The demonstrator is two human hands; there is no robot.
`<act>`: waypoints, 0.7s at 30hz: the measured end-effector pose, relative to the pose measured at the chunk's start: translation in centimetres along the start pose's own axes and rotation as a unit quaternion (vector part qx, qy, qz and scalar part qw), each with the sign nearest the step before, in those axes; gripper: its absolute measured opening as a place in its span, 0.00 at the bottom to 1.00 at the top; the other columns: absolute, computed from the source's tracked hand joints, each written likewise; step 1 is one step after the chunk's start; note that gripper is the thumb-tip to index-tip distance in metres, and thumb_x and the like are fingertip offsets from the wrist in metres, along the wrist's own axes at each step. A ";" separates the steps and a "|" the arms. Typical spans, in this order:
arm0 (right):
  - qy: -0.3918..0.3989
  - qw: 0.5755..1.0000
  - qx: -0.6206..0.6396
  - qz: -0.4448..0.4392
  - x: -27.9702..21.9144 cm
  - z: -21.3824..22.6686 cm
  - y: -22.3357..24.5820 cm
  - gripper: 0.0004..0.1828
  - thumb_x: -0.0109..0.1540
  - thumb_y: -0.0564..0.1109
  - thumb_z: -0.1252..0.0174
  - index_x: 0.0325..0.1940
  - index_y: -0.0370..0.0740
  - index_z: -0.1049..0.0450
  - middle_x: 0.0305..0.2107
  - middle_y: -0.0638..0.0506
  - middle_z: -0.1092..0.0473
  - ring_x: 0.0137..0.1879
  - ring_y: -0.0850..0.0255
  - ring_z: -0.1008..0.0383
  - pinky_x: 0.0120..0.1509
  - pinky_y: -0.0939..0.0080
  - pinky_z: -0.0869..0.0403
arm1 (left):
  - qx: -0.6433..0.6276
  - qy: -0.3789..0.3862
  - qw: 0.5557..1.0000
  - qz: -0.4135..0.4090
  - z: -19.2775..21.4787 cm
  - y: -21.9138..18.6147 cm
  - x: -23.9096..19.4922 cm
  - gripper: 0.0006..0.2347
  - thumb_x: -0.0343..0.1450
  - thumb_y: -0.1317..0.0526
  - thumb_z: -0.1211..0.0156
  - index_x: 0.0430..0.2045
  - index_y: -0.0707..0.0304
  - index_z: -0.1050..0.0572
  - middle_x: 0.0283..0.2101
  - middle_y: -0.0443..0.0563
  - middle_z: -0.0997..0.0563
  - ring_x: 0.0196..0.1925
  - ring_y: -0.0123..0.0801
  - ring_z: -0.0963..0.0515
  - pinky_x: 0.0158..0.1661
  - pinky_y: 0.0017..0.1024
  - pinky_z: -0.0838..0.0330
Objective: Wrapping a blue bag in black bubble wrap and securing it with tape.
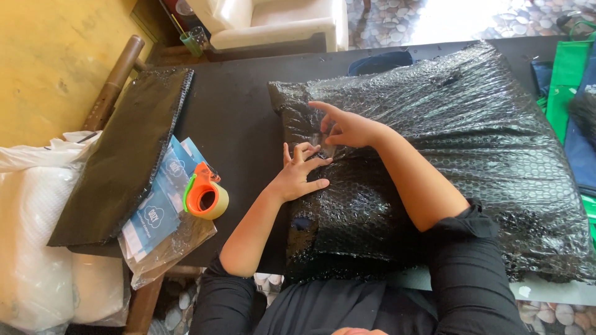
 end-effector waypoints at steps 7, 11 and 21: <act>-0.022 0.998 -0.064 0.003 1.0 -0.4 -2.1 0.57 0.60 0.33 0.37 0.83 0.51 0.65 0.48 0.37 0.33 0.48 0.42 0.20 0.51 0.46 0.21 | -0.012 -0.001 1.000 -0.006 -0.3 -0.1 -0.1 0.24 0.68 0.35 0.39 0.55 0.38 0.26 0.67 0.46 0.46 0.75 0.43 0.39 0.70 0.67 0.84; -0.076 0.991 -0.110 -0.010 0.9 0.4 -2.0 0.56 0.59 0.39 0.32 0.82 0.49 0.61 0.46 0.42 0.31 0.45 0.48 0.19 0.48 0.48 0.21 | -0.017 -0.010 1.000 -0.014 -0.2 -0.3 -0.2 0.23 0.69 0.37 0.38 0.56 0.39 0.25 0.68 0.47 0.45 0.74 0.47 0.38 0.69 0.70 0.83; -0.099 0.990 -0.093 -0.027 0.5 1.1 -2.7 0.38 0.60 0.46 0.32 0.72 0.49 0.39 0.35 0.51 0.21 0.42 0.54 0.18 0.47 0.51 0.22 | -0.010 -0.023 1.000 -0.017 -0.6 0.6 -0.3 0.23 0.68 0.38 0.36 0.55 0.38 0.24 0.64 0.42 0.43 0.74 0.44 0.37 0.69 0.69 0.81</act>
Point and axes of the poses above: each hand's wrist, its own x-axis towards the middle knuckle, its own z-axis out of the back of the hand, y = z × x, the point moved 7 cm from there along x, towards the middle knuckle
